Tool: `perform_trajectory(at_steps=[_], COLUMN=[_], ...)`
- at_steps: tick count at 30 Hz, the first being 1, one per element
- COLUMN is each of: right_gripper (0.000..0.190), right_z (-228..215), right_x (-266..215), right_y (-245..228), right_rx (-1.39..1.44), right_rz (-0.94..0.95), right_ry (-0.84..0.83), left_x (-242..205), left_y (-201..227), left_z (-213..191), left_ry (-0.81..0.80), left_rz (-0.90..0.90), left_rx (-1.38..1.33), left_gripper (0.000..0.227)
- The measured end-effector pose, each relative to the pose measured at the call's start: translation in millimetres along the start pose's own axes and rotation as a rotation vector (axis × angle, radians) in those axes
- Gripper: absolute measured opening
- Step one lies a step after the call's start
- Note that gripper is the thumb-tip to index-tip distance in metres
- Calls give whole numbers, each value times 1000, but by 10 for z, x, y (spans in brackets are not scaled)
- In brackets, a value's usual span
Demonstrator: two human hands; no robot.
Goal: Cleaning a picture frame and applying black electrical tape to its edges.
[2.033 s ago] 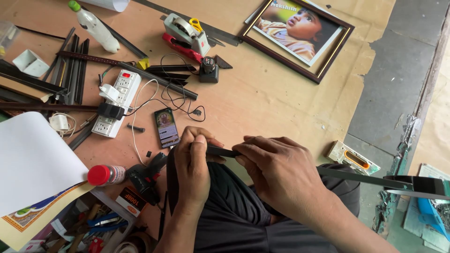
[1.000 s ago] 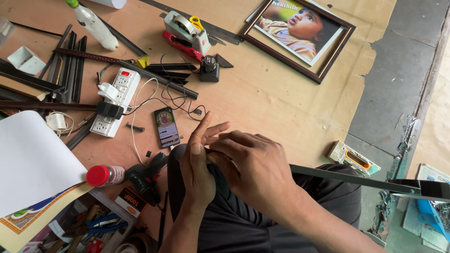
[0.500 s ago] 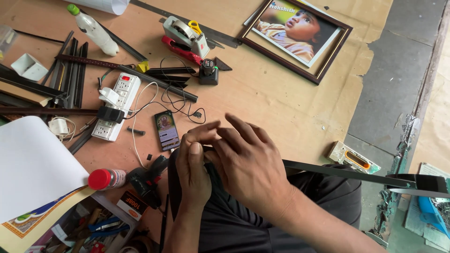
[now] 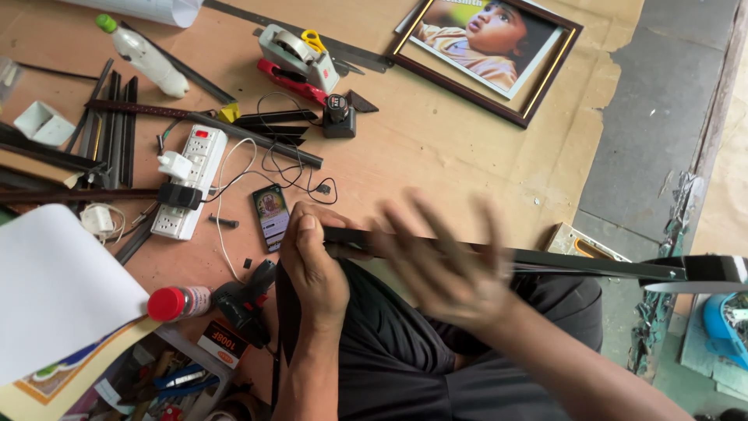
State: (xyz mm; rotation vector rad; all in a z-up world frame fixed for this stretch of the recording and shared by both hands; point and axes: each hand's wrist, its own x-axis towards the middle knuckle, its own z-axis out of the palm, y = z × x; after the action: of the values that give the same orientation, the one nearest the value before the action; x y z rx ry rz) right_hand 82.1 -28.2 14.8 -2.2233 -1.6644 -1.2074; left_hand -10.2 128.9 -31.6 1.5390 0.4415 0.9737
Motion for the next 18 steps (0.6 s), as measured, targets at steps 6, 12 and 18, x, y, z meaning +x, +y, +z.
perform_trajectory(at_steps=[6,12,18], right_gripper=[43,43,50], right_z=[-211,-555,-413], right_x=[-1270,-1813,-1844], right_y=[822,1116,983], right_rx=[-121,-524,-322], right_rz=[132,204,382], right_ry=[-61,-335,-49], left_x=[102,97,97], left_y=[125,206,127], left_z=[16,-47,-174], left_ry=[-25,7,3], left_rz=[-212,-234,-186], left_rx=[-204,-137,-140], left_gripper=[32,39,39])
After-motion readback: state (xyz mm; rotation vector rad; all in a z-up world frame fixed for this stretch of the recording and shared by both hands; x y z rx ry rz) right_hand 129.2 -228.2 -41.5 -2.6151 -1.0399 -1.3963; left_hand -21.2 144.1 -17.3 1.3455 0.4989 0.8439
